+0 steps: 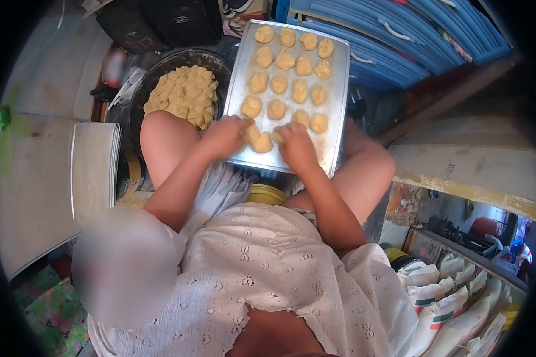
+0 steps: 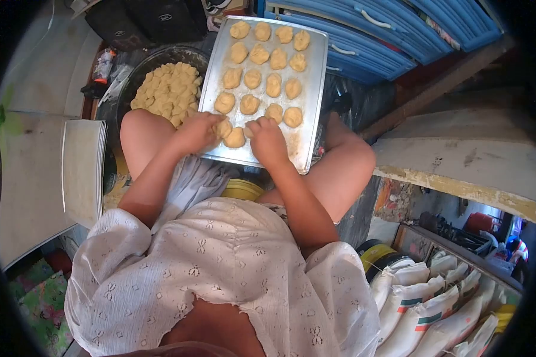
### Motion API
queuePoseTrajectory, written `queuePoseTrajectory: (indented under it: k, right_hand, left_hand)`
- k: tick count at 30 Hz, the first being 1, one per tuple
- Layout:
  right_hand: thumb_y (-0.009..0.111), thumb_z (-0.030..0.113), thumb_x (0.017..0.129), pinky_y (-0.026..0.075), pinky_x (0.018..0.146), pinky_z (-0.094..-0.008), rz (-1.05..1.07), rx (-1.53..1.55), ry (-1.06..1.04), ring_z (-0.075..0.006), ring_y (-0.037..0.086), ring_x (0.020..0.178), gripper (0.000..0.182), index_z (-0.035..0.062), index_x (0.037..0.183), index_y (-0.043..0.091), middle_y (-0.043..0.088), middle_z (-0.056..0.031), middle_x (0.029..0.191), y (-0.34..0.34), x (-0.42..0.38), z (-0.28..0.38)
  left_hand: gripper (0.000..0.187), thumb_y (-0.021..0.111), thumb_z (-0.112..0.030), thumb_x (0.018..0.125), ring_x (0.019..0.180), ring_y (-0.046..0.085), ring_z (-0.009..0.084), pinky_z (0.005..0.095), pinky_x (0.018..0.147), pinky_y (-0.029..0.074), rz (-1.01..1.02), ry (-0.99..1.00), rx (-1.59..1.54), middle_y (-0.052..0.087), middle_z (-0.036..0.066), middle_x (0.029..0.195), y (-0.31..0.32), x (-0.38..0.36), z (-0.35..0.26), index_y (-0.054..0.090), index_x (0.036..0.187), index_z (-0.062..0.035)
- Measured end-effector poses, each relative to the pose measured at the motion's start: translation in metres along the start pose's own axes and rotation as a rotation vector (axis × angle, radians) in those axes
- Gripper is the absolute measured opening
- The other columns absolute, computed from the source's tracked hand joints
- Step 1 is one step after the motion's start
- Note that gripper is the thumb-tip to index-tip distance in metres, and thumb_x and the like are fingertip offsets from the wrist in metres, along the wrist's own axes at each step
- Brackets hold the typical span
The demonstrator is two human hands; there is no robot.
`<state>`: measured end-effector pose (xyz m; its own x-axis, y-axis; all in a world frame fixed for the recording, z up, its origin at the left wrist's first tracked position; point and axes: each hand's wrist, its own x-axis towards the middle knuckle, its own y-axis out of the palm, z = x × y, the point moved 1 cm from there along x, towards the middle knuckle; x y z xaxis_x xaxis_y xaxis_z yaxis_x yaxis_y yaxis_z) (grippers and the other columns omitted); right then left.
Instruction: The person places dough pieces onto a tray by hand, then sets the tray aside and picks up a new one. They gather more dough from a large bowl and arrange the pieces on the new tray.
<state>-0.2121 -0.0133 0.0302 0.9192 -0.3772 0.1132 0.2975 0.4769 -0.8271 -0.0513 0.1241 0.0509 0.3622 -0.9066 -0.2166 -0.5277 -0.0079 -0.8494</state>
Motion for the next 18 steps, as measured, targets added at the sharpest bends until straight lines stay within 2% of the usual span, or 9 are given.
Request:
queuePoseTrajectory:
  k: [2,5,7,10,12,13,15,16,18]
  right_hand:
    - [0.065,0.007,0.067,0.045,0.080,-0.0411,-0.025,-0.007,0.044,-0.0334,0.053,0.097,0.033,0.0054,0.099,0.058,0.057,-0.0148,0.095,-0.009,-0.005,0.002]
    - [0.068,0.012,0.069,0.047,0.074,-0.0453,-0.258,0.051,0.231,-0.0389,0.058,0.085,0.030,0.0023,0.094,0.054,0.059,-0.0201,0.092,-0.029,-0.014,-0.004]
    - [0.068,0.013,0.070,0.047,0.075,-0.0452,-0.246,0.013,0.314,-0.0386,0.058,0.085,0.030,0.0020,0.093,0.054,0.059,-0.0200,0.093,-0.035,-0.024,-0.009]
    - [0.069,0.019,0.073,0.047,0.075,-0.0436,-0.164,-0.093,0.441,-0.0370,0.058,0.086,0.030,0.0024,0.094,0.056,0.060,-0.0185,0.090,-0.035,-0.038,-0.018]
    - [0.070,0.022,0.073,0.047,0.074,-0.0427,-0.140,-0.314,0.331,-0.0348,0.058,0.085,0.032,0.0034,0.096,0.058,0.059,-0.0166,0.088,-0.036,-0.039,-0.017]
    - [0.070,0.022,0.073,0.047,0.074,-0.0427,-0.141,-0.315,0.333,-0.0348,0.058,0.085,0.032,0.0034,0.096,0.058,0.059,-0.0166,0.088,-0.033,-0.038,-0.013]
    - [0.071,0.023,0.072,0.047,0.072,-0.0422,-0.142,-0.112,0.116,-0.0338,0.058,0.083,0.034,0.0043,0.098,0.059,0.058,-0.0148,0.088,-0.022,-0.033,0.001]
    - [0.071,0.023,0.072,0.047,0.072,-0.0422,-0.145,-0.113,0.118,-0.0338,0.058,0.083,0.034,0.0043,0.098,0.059,0.058,-0.0148,0.088,-0.015,-0.032,0.010]
    - [0.069,0.014,0.070,0.047,0.072,-0.0434,-0.029,-0.123,0.073,-0.0349,0.057,0.081,0.028,0.0045,0.095,0.060,0.056,-0.0157,0.090,-0.005,-0.030,0.023]
  left_hand:
    - [0.045,0.067,-0.020,0.073,0.107,0.050,0.0308,0.0439,0.091,0.037,-0.015,-0.004,-0.002,0.056,0.014,0.108,0.003,-0.011,-0.003,0.057,0.115,-0.0090]
    - [0.048,0.068,-0.021,0.072,0.107,0.050,0.0287,0.0427,0.090,0.033,-0.114,0.056,0.074,0.055,0.011,0.110,0.010,-0.013,-0.005,0.056,0.117,-0.0119]
    - [0.044,0.068,-0.022,0.072,0.103,0.052,0.0265,0.0414,0.089,0.030,-0.207,0.118,0.133,0.055,0.008,0.107,0.017,-0.012,-0.007,0.058,0.114,-0.0129]
    - [0.042,0.068,-0.023,0.073,0.103,0.052,0.0257,0.0411,0.089,0.030,-0.155,0.181,0.114,0.055,0.009,0.104,0.024,-0.011,-0.010,0.059,0.112,-0.0116]
    - [0.043,0.068,-0.024,0.073,0.102,0.052,0.0266,0.0410,0.089,0.031,-0.143,0.191,0.118,0.055,0.010,0.102,0.027,-0.004,-0.012,0.058,0.112,-0.0109]
    - [0.043,0.069,-0.025,0.073,0.100,0.053,0.0274,0.0410,0.088,0.032,-0.124,0.191,0.126,0.056,0.011,0.099,0.030,-0.002,-0.013,0.058,0.112,-0.0103]
    - [0.044,0.070,-0.023,0.072,0.096,0.055,0.0294,0.0416,0.085,0.035,-0.134,0.211,0.067,0.057,0.012,0.098,0.041,0.003,-0.020,0.058,0.112,-0.0087]
    - [0.044,0.070,-0.022,0.071,0.091,0.056,0.0314,0.0421,0.083,0.039,-0.144,0.226,0.006,0.058,0.013,0.097,0.048,0.006,-0.025,0.058,0.111,-0.0072]
    - [0.046,0.072,-0.021,0.070,0.088,0.057,0.0331,0.0416,0.078,0.043,-0.224,0.236,-0.094,0.059,0.016,0.094,0.059,0.009,-0.029,0.058,0.111,-0.0045]
